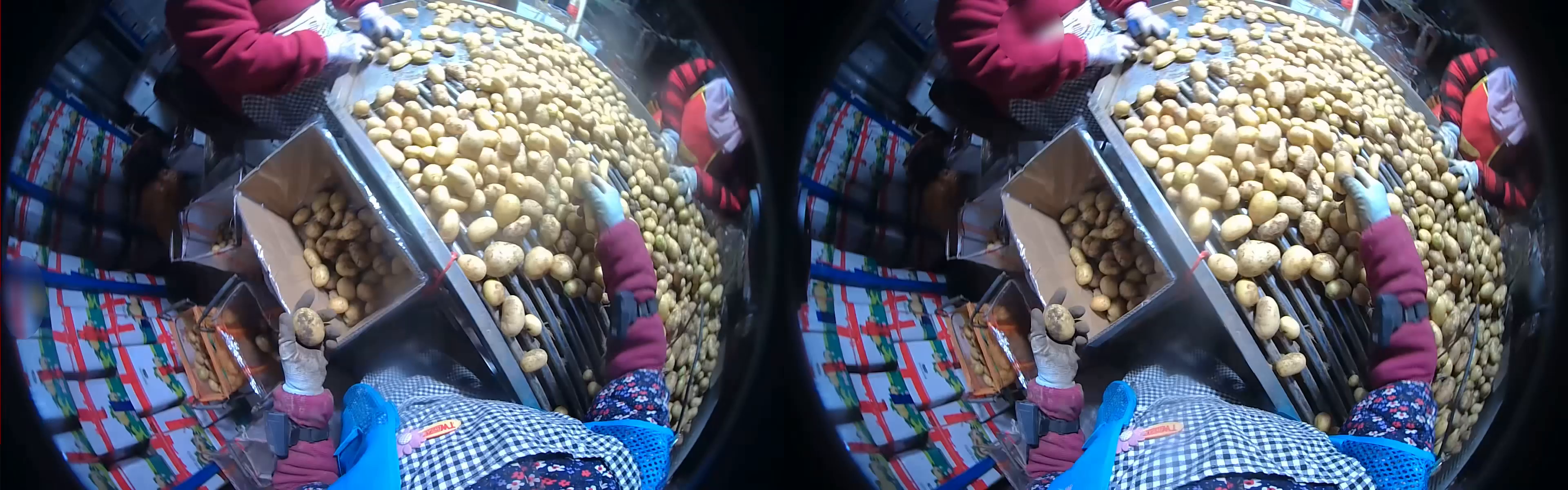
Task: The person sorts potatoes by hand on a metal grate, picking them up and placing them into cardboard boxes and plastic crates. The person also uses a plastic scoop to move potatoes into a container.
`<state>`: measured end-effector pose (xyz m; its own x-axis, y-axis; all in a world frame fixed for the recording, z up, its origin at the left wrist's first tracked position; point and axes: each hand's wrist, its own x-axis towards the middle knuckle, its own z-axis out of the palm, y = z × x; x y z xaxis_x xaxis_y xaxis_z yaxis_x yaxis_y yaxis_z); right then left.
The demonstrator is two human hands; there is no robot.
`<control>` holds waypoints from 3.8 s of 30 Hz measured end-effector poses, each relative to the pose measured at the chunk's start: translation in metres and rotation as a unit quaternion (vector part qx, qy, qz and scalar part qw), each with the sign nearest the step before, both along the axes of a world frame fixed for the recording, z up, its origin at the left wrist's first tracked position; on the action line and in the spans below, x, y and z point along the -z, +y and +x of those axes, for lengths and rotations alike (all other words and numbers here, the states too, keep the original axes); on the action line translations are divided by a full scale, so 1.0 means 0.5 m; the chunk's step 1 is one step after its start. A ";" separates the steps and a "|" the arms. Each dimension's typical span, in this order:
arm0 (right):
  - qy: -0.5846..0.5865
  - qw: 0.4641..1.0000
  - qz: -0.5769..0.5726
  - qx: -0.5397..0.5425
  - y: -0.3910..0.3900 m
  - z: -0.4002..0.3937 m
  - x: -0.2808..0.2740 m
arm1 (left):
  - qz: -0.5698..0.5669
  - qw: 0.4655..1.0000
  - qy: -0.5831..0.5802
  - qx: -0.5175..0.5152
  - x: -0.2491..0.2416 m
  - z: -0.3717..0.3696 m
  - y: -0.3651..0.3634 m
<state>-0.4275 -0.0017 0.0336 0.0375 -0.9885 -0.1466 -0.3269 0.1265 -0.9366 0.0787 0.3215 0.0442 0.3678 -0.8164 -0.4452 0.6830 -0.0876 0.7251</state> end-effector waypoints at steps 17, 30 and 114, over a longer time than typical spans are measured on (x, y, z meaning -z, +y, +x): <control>0.223 0.680 -0.091 -0.693 0.449 0.702 -0.138 | 0.143 0.959 -0.133 0.207 -0.049 -0.033 0.141; 0.006 0.819 0.105 -0.564 0.446 0.625 -0.093 | 0.200 0.932 -0.194 -0.231 0.028 0.074 0.439; 0.441 0.873 0.098 0.183 0.056 -0.099 -0.005 | -0.436 0.320 -0.789 0.291 -0.028 -0.355 -0.650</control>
